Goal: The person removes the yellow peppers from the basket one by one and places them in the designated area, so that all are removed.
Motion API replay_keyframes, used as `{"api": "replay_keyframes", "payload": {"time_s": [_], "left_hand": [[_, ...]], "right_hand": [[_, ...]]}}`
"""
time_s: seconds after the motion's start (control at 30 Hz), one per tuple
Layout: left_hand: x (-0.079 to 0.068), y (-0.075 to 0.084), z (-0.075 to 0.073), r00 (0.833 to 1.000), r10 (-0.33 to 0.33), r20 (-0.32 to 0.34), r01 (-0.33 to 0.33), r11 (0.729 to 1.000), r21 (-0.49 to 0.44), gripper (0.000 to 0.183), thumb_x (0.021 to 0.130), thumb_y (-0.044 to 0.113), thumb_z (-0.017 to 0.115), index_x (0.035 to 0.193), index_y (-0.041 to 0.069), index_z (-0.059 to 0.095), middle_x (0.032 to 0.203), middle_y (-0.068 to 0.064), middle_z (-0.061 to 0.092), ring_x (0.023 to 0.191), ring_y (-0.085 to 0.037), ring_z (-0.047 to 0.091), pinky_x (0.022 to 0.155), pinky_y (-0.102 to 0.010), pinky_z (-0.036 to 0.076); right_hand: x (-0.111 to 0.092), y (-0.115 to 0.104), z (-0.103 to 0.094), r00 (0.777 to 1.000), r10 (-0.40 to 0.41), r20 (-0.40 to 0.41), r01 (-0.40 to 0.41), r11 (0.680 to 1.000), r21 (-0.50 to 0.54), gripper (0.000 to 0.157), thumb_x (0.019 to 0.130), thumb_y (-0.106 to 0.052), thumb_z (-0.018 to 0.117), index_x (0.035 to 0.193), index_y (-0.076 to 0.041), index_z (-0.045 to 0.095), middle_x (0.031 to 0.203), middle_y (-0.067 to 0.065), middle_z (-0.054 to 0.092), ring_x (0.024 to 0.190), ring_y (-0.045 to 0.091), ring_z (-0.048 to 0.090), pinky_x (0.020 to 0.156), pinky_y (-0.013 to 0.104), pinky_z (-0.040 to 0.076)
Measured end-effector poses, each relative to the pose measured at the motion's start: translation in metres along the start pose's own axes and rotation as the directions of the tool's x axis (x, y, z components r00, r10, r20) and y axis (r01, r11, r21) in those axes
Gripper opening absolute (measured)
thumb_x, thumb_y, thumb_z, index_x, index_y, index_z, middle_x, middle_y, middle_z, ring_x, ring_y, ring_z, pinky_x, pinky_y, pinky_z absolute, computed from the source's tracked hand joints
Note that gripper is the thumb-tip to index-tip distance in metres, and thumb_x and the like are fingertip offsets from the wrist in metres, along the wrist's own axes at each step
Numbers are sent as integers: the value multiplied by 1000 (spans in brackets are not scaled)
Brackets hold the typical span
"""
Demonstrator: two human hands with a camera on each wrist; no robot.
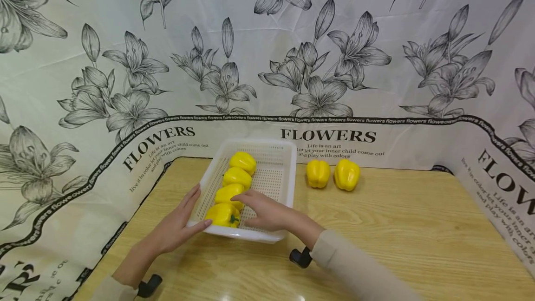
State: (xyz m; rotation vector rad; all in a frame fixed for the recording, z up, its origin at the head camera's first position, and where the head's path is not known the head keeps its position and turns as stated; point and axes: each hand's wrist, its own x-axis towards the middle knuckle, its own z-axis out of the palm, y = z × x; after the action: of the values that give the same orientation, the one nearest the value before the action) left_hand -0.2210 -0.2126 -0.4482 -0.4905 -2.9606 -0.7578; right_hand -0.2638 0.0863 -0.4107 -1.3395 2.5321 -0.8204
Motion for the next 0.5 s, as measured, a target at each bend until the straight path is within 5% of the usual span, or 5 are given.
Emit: {"api": "replay_keyframes", "payload": {"time_s": [0.27,0.5], "left_hand": [[0,-1,1,1000,-6,9,6,1000,-9,106,92,77,51,166,13,9,173,-2,4,149,-37,33,114,-59,38],[1,-2,0,1000,-8,13,9,1000,-5,105,92,76,50,166,13,9,173,0,2,149,-36,33,114,-59,38]], "right_hand": [[12,-1,10,998,11,66,-11,1000,3,58,97,-10,69,151,-6,48,150,12,52,137,28,50,114,47,42],[22,-1,12,995,4,100,-2,1000,-15,59,96,-5,69,151,-5,47,141,13,58,123,29,59,101,38,52]]}}
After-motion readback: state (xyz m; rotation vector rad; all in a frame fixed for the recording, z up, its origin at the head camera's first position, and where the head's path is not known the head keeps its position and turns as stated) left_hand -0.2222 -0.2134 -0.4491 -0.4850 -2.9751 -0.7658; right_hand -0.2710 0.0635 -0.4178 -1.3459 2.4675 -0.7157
